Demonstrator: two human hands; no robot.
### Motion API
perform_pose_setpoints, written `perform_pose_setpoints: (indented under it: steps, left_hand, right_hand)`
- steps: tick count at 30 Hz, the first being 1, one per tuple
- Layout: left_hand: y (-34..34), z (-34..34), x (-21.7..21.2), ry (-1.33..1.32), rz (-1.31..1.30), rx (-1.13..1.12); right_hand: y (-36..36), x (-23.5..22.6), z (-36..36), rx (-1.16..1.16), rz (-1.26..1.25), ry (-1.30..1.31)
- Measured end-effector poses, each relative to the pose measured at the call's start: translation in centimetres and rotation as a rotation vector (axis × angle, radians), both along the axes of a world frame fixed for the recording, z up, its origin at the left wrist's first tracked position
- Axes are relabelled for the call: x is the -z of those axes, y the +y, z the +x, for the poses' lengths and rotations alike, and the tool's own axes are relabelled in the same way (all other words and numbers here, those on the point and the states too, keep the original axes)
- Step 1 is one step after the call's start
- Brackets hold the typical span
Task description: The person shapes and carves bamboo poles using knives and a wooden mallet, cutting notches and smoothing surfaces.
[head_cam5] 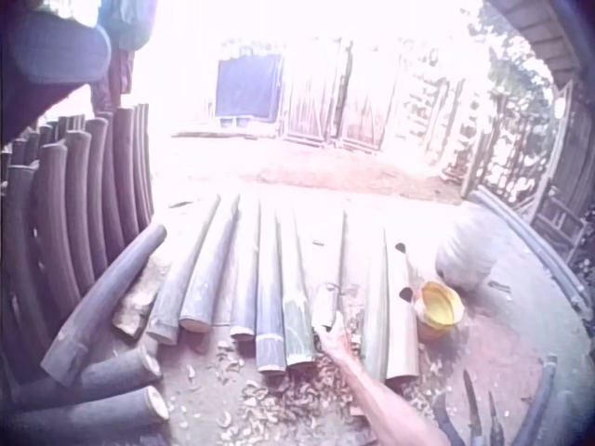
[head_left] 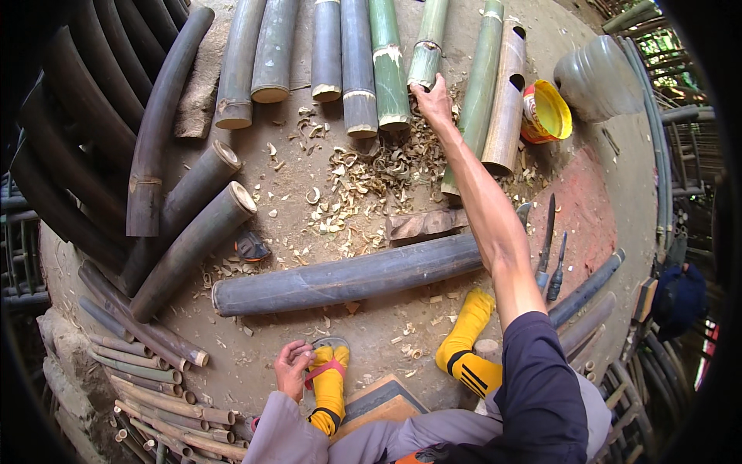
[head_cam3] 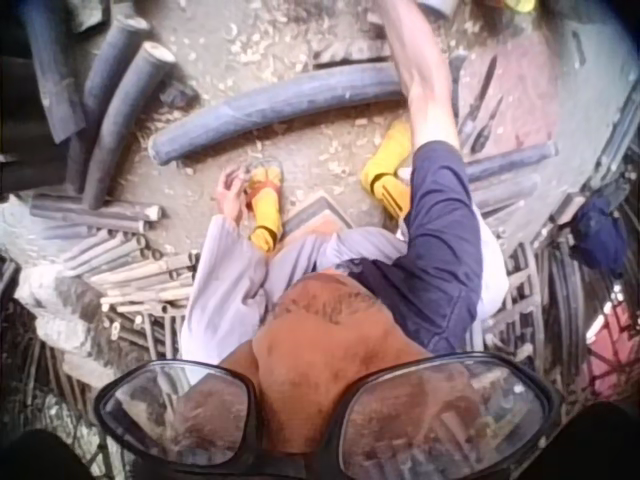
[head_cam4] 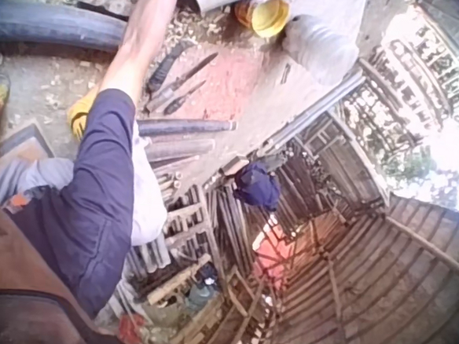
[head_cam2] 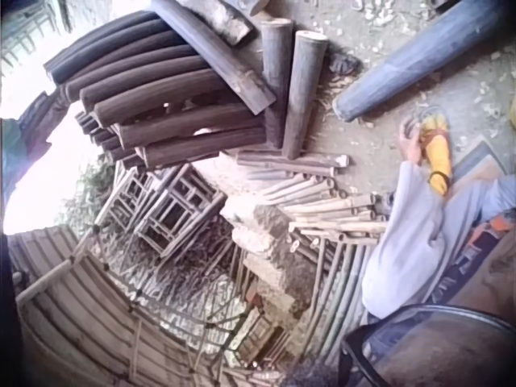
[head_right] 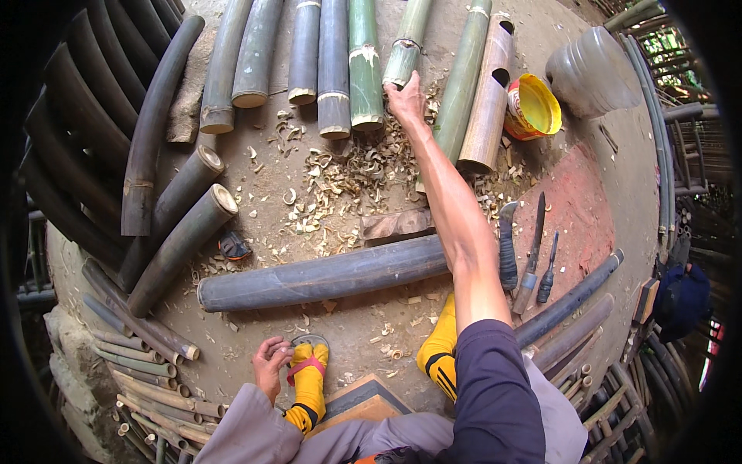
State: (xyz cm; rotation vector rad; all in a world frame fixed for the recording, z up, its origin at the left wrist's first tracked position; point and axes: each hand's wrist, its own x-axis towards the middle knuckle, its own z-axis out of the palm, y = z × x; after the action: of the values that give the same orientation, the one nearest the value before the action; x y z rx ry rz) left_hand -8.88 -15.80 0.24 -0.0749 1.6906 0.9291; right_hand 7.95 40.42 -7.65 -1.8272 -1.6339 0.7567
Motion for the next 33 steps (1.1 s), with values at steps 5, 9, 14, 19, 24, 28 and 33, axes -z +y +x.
perform_pose_setpoints:
  steps: [5, 9, 14, 19, 24, 28, 33]
  left_hand:
    - [-0.5, 0.0, 0.2, -0.01, -0.01, -0.012]
    - [-0.5, 0.1, 0.4, -0.009, -0.004, -0.002]
    - [-0.7, 0.0, 0.3, -0.02, -0.011, -0.021]
    - [-1.6, 0.1, 0.5, -0.028, -0.031, -0.028]
    - [-1.3, 0.3, 0.4, -0.042, -0.017, -0.028]
    - [-1.2, 0.3, 0.4, -0.03, -0.035, -0.029]
    - [-1.4, 0.5, 0.5, -0.061, -0.051, 0.006]
  right_hand:
    - [1.1, 0.2, 0.0, 0.013, -0.051, 0.026]
    - [1.2, -0.4, 0.2, 0.039, -0.119, 0.052]
    - [-1.4, -1.4, 1.7, 0.045, -0.243, 0.694]
    - [-2.6, -3.6, 1.9, 0.089, -0.551, 1.144]
    - [-3.6, -2.2, 3.2, 0.014, -0.261, 0.648]
    - [-4.5, -1.5, 4.3, -0.072, -0.105, 0.313]
    - [-3.6, -3.5, 2.4, -0.232, -0.054, 0.034]
